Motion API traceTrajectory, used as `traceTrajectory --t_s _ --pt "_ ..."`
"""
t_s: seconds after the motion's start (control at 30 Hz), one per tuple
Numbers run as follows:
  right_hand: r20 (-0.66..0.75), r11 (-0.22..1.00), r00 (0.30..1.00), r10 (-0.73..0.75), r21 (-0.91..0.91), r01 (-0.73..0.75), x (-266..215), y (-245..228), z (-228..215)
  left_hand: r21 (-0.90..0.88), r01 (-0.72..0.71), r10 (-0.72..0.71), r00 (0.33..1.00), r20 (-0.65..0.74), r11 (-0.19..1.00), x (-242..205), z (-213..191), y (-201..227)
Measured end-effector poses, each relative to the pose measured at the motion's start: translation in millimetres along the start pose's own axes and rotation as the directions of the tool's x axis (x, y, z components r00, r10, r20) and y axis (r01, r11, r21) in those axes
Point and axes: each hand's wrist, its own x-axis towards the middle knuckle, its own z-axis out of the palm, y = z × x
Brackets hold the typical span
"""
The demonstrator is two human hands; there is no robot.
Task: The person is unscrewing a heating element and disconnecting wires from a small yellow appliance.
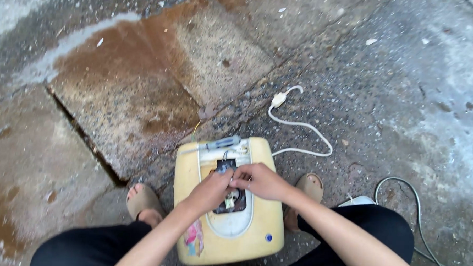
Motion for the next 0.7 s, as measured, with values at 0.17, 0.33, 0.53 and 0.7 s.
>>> traceTrajectory --t_s 0.17,0.33,0.53,0.7 --pt "-0.016 0.998 0.998 0.054 -0.019 -0.055 5.8 3.2 3.9 -0.060 0.029 -0.026 0.999 0.047 0.998 3.8 -0.1 -9.1" --pt "-0.014 0.999 0.999 0.032 -0.013 -0.032 11.3 11.1 7.2 -0.062 0.131 -0.117 0.975 0.188 0.989 2.2 -2.6 -20.1" --pt "0.062 0.999 0.998 0.027 -0.043 -0.024 9.4 9.1 5.2 -0.051 0.141 -0.132 0.980 0.147 0.989 3.4 12.5 -34.8" --pt "0.044 0.996 0.999 0.022 -0.091 -0.018 10.9 12.8 8.2 -0.032 0.131 -0.129 0.989 0.074 0.991 -0.2 14.5 -30.8"
